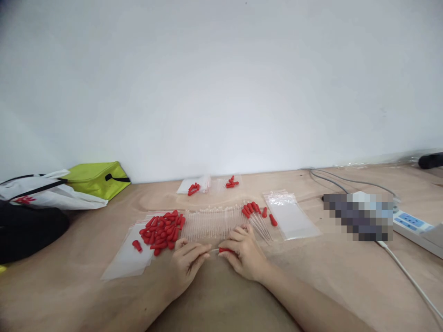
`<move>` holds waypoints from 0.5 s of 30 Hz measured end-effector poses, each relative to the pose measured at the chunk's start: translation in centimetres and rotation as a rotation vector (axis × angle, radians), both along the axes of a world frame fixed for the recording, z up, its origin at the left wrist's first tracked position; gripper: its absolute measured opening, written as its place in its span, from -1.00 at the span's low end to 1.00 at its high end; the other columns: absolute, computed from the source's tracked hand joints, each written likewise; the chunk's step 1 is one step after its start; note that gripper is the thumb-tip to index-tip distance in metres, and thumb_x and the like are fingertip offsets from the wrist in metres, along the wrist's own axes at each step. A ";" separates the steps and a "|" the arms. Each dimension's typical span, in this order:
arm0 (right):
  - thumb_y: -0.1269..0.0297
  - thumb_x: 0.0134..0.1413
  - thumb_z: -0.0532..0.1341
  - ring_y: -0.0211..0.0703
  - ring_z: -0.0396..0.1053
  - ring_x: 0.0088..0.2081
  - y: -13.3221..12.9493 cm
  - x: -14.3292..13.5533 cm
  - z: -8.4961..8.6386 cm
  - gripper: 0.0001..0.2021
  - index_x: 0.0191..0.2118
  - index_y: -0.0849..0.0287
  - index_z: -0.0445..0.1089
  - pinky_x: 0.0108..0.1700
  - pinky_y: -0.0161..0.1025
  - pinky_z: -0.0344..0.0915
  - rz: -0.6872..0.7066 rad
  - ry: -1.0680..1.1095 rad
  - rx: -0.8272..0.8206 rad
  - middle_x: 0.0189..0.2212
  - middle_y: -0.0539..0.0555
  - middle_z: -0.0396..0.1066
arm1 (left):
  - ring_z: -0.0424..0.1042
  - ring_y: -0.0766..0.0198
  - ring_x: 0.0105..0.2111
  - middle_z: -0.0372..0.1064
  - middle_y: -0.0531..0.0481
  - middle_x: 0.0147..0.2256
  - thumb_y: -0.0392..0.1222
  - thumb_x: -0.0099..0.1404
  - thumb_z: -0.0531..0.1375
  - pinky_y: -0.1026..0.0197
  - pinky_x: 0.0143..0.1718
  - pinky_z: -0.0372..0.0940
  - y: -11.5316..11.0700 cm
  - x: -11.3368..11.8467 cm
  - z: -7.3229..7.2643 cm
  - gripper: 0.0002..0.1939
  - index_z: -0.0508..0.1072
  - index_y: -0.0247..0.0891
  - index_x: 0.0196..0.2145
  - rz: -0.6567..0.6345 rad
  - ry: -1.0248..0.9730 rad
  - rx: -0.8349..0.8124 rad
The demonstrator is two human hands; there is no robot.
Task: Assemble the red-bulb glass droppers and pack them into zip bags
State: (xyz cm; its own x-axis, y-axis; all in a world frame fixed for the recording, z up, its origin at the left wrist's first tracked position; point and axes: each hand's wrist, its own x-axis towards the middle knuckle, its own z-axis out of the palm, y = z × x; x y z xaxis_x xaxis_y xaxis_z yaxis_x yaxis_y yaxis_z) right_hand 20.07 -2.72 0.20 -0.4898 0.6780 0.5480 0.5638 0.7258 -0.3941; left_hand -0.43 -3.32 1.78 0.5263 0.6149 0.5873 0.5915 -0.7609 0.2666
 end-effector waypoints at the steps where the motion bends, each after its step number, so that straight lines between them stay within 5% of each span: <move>1: 0.27 0.07 0.12 -0.21 0.25 -0.36 0.2 0.3 -0.1 -0.87 -0.31 0.11 0.40 -0.20 -0.13 0.04 -0.020 0.014 0.001 -0.46 0.02 0.38 | 0.39 0.32 -0.42 0.47 0.07 -0.41 -0.27 0.29 0.01 0.19 -0.28 0.02 0.1 -0.2 0.2 -0.82 0.41 -0.19 -0.27 0.024 0.000 0.006; 7: 0.19 0.05 0.14 -0.19 0.22 -0.38 0.8 1.5 -0.5 -0.84 -0.31 0.11 0.41 -0.22 -0.12 0.08 -0.075 0.049 0.034 -0.47 0.04 0.37 | 0.32 0.32 -0.48 0.44 0.13 -0.52 -0.26 0.28 0.03 0.15 -0.25 -0.05 0.5 -1.4 1.0 -0.82 0.41 -0.19 -0.41 0.088 0.065 0.050; 15: 0.26 0.09 0.10 -0.22 0.26 -0.35 0.2 1.0 0.4 -0.87 -0.35 0.11 0.38 -0.07 -0.04 -0.02 0.023 -0.003 0.026 -0.48 -0.01 0.41 | 0.31 0.30 -0.46 0.40 0.12 -0.56 -0.30 0.24 0.03 0.10 -0.19 -0.08 0.0 -1.1 1.0 -0.81 0.38 -0.20 -0.48 0.100 0.087 0.069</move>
